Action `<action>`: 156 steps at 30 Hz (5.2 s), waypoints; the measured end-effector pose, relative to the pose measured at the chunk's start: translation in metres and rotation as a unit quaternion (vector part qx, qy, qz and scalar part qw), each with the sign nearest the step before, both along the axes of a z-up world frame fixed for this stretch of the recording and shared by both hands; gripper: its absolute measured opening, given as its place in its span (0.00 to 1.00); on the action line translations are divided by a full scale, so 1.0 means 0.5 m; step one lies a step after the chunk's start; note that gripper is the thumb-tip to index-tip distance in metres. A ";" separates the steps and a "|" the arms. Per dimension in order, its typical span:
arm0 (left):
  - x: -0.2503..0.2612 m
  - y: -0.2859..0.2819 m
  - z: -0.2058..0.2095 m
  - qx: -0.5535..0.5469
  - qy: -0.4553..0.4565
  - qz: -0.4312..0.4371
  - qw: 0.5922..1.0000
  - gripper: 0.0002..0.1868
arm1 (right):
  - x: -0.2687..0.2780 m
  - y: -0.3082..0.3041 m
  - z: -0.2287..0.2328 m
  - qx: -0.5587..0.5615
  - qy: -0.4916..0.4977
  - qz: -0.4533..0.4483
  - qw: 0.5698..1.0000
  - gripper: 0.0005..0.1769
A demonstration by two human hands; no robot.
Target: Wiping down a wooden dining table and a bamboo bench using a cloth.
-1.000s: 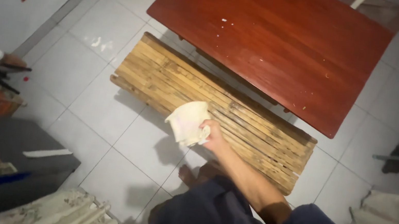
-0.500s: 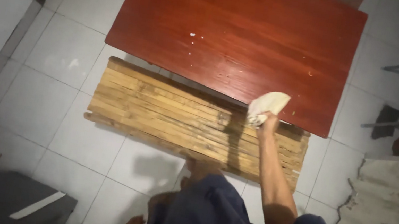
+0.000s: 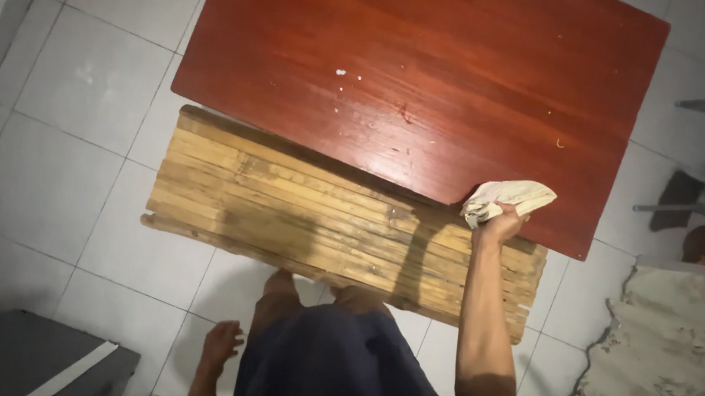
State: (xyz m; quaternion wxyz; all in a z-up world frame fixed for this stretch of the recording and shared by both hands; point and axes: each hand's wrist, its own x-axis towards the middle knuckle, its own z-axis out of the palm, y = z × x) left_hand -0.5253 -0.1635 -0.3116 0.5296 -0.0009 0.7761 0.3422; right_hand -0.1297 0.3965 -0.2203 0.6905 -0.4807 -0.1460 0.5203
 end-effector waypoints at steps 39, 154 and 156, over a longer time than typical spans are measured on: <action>-0.470 -0.010 0.061 -0.083 0.033 -0.112 0.990 0.23 | -0.473 0.275 0.049 0.169 -0.645 0.470 0.579 0.31; -0.035 1.065 0.190 0.378 0.378 -0.628 0.566 0.01 | 0.299 -0.480 0.303 -0.032 -0.089 0.016 0.995 0.31; -0.034 1.062 0.183 0.391 0.358 -0.610 0.589 0.02 | 0.303 -0.482 0.298 -0.029 -0.086 0.010 0.996 0.31</action>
